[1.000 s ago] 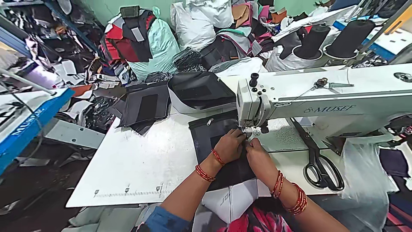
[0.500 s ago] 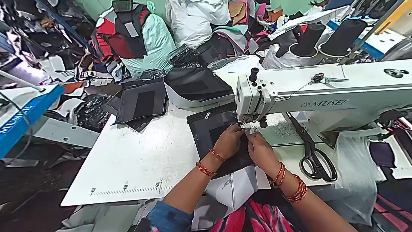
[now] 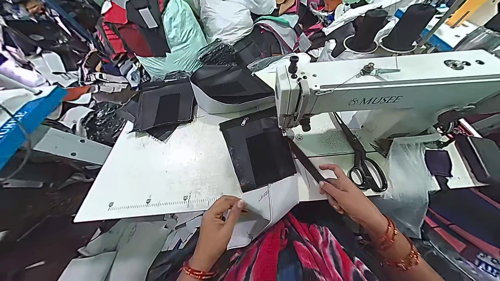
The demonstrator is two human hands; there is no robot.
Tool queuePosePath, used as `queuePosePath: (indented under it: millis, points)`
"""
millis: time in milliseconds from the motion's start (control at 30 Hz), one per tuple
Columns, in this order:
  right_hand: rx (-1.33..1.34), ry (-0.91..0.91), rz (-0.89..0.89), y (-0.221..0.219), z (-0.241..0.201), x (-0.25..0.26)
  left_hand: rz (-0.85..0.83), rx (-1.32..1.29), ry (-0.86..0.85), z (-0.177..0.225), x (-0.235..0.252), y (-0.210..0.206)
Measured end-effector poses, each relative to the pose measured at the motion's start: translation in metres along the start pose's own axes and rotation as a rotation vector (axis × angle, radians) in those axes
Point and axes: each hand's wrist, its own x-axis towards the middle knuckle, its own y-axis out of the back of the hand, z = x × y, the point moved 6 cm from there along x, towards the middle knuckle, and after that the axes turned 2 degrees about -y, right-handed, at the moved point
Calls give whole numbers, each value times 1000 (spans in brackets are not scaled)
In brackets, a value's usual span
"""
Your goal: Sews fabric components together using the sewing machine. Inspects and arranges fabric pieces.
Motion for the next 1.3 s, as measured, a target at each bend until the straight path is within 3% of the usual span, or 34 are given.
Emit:
queuePosePath:
  millis: [200,300,367,400,467,533,633,800,900,1100,1200,1300]
  points:
    - [-22,-16,-80,66,55,-89,-109,-71,513,-39,-47,3]
    - [-424,-54,157,116,73,-121,-163,-208,555,-41,-50,-19]
    - [-730,26,380,135,72,-128,-144,-255,538,-39,-48,-35]
    - [-781,100,454,132,64,-128,-115,-273,539,-38,-47,-42]
    - [-669,225,423,102,46,-120,-31,-300,558,-39,-48,-50]
    - [-380,261,212,45,42,-96,63,-330,568,-39,-52,-54]
    - [-89,72,-255,-41,57,-47,141,-489,563,-38,-56,-58]
    - [241,77,-455,-104,74,-5,260,-545,398,-21,-52,-47]
    - [390,148,-463,-103,71,-5,280,-551,334,-19,-46,-38]
    - [361,282,-312,-82,39,-26,342,-455,95,5,-27,-25]
    - [398,241,-227,-80,34,-36,358,-371,129,14,-25,-21]
    - [299,179,-124,-80,46,-41,286,-257,221,-1,-38,-20]
